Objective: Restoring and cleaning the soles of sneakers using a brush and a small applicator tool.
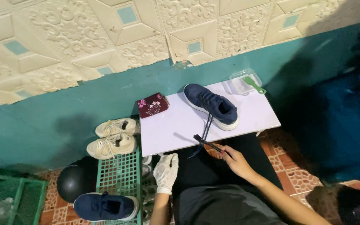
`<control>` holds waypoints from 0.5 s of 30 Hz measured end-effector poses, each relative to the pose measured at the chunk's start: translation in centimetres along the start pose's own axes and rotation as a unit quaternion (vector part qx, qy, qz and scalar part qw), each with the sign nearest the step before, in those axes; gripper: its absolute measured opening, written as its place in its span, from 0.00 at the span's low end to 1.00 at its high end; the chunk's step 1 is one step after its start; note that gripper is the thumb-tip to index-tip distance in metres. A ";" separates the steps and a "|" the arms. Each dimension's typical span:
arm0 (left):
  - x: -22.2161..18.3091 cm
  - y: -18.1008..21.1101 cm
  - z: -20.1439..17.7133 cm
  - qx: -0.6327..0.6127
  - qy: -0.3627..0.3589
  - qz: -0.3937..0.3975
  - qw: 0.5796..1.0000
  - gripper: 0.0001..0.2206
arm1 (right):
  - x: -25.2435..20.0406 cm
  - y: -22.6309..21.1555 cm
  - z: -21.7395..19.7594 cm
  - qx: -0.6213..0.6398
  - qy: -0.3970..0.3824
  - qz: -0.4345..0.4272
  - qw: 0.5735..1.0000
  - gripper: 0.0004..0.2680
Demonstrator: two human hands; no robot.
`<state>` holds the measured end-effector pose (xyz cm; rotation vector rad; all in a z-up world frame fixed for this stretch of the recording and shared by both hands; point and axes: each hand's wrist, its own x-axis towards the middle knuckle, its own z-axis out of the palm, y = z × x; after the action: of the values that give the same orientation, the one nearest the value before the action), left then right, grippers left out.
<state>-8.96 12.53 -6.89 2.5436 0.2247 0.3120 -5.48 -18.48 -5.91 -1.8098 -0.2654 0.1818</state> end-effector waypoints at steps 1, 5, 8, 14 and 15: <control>1.2 0.9 0.5 -0.001 -0.005 0.002 1.000 0.16 | 0.2 0.6 -0.5 0.000 0.004 0.004 1.000 0.08; 1.3 3.7 3.3 0.117 -0.138 -0.021 0.983 0.17 | -0.6 2.1 -1.8 -0.029 0.037 0.124 0.991 0.07; 1.2 4.5 6.5 0.185 -0.069 0.044 0.979 0.16 | -0.8 1.0 -3.2 -0.024 0.051 0.123 0.991 0.07; 1.4 5.7 9.3 0.248 -0.004 0.114 0.962 0.19 | -2.1 0.9 -3.9 -0.020 0.062 0.125 0.990 0.08; 1.9 5.3 10.2 0.235 0.001 0.111 0.966 0.17 | -2.3 0.7 -3.9 -0.022 0.060 0.127 0.990 0.08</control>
<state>-3.96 3.33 -11.93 3.0478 0.0116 0.3841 -6.60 -22.87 -5.65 -1.8871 0.0468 0.2460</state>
